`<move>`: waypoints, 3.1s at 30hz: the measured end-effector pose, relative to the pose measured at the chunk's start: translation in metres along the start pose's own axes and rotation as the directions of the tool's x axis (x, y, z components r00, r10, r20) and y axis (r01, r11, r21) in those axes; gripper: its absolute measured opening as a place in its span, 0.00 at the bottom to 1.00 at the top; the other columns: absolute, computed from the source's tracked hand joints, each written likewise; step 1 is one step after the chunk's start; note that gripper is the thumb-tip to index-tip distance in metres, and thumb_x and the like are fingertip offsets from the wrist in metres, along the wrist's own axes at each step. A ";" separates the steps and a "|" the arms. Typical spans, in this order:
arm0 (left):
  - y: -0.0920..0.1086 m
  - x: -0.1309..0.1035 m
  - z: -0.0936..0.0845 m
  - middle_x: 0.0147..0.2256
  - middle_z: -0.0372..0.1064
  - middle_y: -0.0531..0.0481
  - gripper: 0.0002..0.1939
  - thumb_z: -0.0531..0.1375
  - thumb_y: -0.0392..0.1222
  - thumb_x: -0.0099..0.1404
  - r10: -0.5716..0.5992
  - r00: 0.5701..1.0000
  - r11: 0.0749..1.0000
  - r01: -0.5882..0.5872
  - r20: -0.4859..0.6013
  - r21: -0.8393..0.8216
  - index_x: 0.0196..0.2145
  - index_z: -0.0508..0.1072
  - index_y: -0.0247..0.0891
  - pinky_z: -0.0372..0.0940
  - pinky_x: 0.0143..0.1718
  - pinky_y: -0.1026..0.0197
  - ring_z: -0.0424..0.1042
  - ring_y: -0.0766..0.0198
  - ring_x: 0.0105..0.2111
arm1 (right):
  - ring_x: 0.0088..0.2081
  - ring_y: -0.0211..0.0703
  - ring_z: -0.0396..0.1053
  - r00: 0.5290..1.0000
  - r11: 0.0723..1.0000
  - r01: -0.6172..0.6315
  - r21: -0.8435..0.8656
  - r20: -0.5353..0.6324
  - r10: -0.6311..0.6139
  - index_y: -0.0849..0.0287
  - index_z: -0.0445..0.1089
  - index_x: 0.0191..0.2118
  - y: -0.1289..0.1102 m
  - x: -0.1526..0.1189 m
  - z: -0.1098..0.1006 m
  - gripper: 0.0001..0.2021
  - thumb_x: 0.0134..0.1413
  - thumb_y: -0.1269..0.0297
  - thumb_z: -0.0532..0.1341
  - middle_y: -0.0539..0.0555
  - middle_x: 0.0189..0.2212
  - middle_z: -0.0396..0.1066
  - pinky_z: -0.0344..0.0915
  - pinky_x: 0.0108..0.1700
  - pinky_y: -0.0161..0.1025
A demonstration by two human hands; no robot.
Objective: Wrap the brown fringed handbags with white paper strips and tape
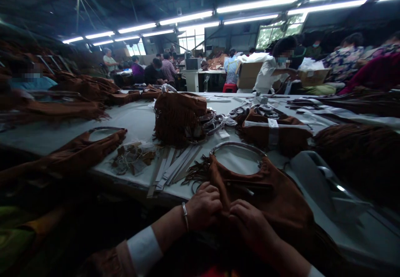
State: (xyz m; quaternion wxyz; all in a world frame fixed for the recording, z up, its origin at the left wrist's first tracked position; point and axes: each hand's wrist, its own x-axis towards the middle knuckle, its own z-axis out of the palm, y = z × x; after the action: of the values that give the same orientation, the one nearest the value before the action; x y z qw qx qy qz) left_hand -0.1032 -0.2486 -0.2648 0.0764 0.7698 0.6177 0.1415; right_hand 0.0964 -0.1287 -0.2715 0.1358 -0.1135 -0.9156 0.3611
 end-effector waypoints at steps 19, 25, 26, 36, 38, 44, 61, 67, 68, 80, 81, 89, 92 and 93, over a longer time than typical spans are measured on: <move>0.046 0.015 -0.025 0.53 0.70 0.44 0.26 0.69 0.47 0.56 -0.183 0.982 0.980 0.180 -0.035 -0.089 0.52 0.71 0.44 0.44 0.68 0.43 0.62 0.46 0.60 | 0.38 0.46 0.72 0.995 0.913 -0.056 -0.404 -0.101 0.016 0.52 0.72 0.55 0.087 -0.076 -0.073 0.15 0.66 0.65 0.56 0.55 0.37 0.77 0.64 0.43 0.44; 0.082 0.042 0.038 0.44 0.74 0.43 0.22 0.71 0.47 0.59 -0.301 0.943 0.947 0.313 -0.145 0.072 0.48 0.72 0.37 0.67 0.46 0.50 0.72 0.50 0.43 | 0.35 0.44 0.70 0.987 0.917 0.032 -0.397 -0.133 -0.092 0.55 0.73 0.43 0.083 -0.075 -0.076 0.11 0.70 0.63 0.54 0.53 0.33 0.75 0.61 0.39 0.42; 0.077 0.044 0.044 0.40 0.74 0.45 0.16 0.70 0.46 0.60 -0.291 0.944 0.950 0.304 -0.156 0.073 0.42 0.74 0.37 0.67 0.43 0.52 0.73 0.51 0.40 | 0.34 0.43 0.70 0.990 0.924 0.030 -0.380 -0.117 -0.080 0.56 0.73 0.39 0.082 -0.074 -0.078 0.12 0.70 0.62 0.53 0.53 0.32 0.74 0.60 0.39 0.41; 0.027 0.054 0.044 0.22 0.67 0.51 0.25 0.50 0.50 0.76 -0.014 0.959 0.996 -0.014 -0.284 -0.094 0.23 0.67 0.37 0.56 0.25 0.62 0.66 0.66 0.23 | 0.40 0.48 0.68 0.999 0.899 -0.004 -0.439 -0.045 -0.017 0.56 0.72 0.40 0.043 -0.053 -0.080 0.07 0.66 0.60 0.59 0.54 0.38 0.74 0.58 0.44 0.45; 0.029 0.056 0.047 0.21 0.66 0.51 0.25 0.48 0.49 0.76 -0.017 0.955 0.997 -0.005 -0.295 -0.075 0.22 0.67 0.38 0.55 0.24 0.62 0.66 0.66 0.22 | 0.43 0.50 0.69 1.000 0.881 -0.003 -0.472 -0.011 -0.002 0.54 0.73 0.45 0.031 -0.048 -0.070 0.07 0.60 0.65 0.64 0.53 0.41 0.75 0.57 0.46 0.46; 0.042 0.049 0.042 0.30 0.72 0.46 0.30 0.44 0.62 0.75 -0.024 0.907 0.998 -0.001 -0.420 -0.058 0.32 0.73 0.37 0.63 0.33 0.58 0.71 0.61 0.30 | 0.37 0.44 0.71 0.982 0.920 -0.081 -0.382 0.125 0.139 0.57 0.73 0.32 0.026 -0.036 -0.062 0.09 0.62 0.70 0.58 0.53 0.34 0.74 0.58 0.40 0.41; 0.058 0.055 0.026 0.42 0.73 0.51 0.10 0.64 0.49 0.66 0.173 0.971 0.977 -0.190 -0.163 -0.095 0.38 0.73 0.41 0.56 0.46 0.55 0.67 0.60 0.44 | 0.36 0.41 0.70 0.960 0.978 -0.183 0.102 0.234 0.155 0.59 0.74 0.35 0.024 -0.031 -0.094 0.11 0.63 0.58 0.59 0.52 0.35 0.75 0.63 0.39 0.35; 0.064 0.057 0.034 0.33 0.70 0.50 0.10 0.58 0.47 0.70 0.198 0.969 0.977 -0.182 -0.148 0.115 0.33 0.69 0.39 0.57 0.44 0.54 0.67 0.62 0.35 | 0.41 0.43 0.74 0.905 0.996 -0.052 0.075 0.425 0.016 0.60 0.78 0.39 0.029 -0.009 -0.095 0.13 0.63 0.65 0.55 0.55 0.38 0.78 0.66 0.48 0.38; 0.064 0.057 0.035 0.32 0.70 0.51 0.10 0.58 0.46 0.70 0.194 0.973 0.976 -0.179 -0.125 0.126 0.33 0.69 0.39 0.58 0.43 0.55 0.68 0.62 0.33 | 0.39 0.43 0.74 0.894 0.999 -0.033 0.036 0.448 0.013 0.61 0.78 0.38 0.033 -0.004 -0.093 0.13 0.62 0.67 0.55 0.56 0.37 0.79 0.66 0.47 0.37; 0.059 0.062 0.053 0.31 0.74 0.49 0.12 0.59 0.48 0.70 0.023 1.000 0.989 -0.023 0.005 0.144 0.33 0.68 0.38 0.63 0.33 0.55 0.75 0.57 0.31 | 0.40 0.45 0.73 0.946 0.959 -0.152 -0.241 0.247 0.212 0.59 0.76 0.39 0.040 -0.037 -0.088 0.09 0.50 0.68 0.64 0.55 0.40 0.77 0.65 0.43 0.37; 0.058 0.065 0.052 0.30 0.74 0.49 0.14 0.59 0.50 0.71 0.008 1.000 0.990 -0.011 0.018 0.137 0.33 0.68 0.37 0.63 0.31 0.56 0.75 0.57 0.30 | 0.38 0.46 0.73 0.947 0.939 -0.155 -0.307 0.225 0.230 0.60 0.76 0.36 0.043 -0.040 -0.085 0.06 0.51 0.69 0.63 0.56 0.37 0.77 0.64 0.42 0.38; 0.047 0.042 0.027 0.37 0.75 0.48 0.27 0.73 0.61 0.52 -0.064 0.997 0.993 0.060 0.038 0.099 0.35 0.70 0.38 0.65 0.41 0.53 0.74 0.52 0.38 | 0.38 0.50 0.75 0.918 0.842 -0.190 -0.505 0.214 0.335 0.58 0.73 0.34 0.057 -0.042 -0.081 0.07 0.59 0.66 0.58 0.56 0.35 0.78 0.62 0.39 0.41; 0.041 0.021 0.024 0.43 0.73 0.48 0.24 0.73 0.55 0.55 -0.041 0.996 0.999 0.044 -0.075 0.032 0.37 0.68 0.39 0.64 0.48 0.52 0.71 0.53 0.44 | 0.38 0.49 0.76 0.925 0.845 -0.194 -0.499 0.194 0.327 0.57 0.72 0.33 0.057 -0.047 -0.080 0.07 0.60 0.67 0.57 0.55 0.36 0.77 0.63 0.39 0.41; 0.038 0.016 0.025 0.43 0.73 0.48 0.21 0.72 0.54 0.58 -0.016 0.993 1.000 0.019 -0.120 0.017 0.37 0.68 0.39 0.63 0.50 0.51 0.71 0.54 0.45 | 0.38 0.49 0.76 0.931 0.846 -0.191 -0.498 0.181 0.317 0.57 0.71 0.33 0.058 -0.049 -0.079 0.07 0.61 0.68 0.56 0.55 0.36 0.77 0.63 0.39 0.41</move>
State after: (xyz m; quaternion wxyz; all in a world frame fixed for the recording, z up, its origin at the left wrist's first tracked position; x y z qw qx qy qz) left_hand -0.0564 -0.2403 -0.2757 0.0334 0.7551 0.6292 0.1811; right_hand 0.1746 -0.0524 -0.2639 -0.0651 -0.2167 -0.9619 0.1537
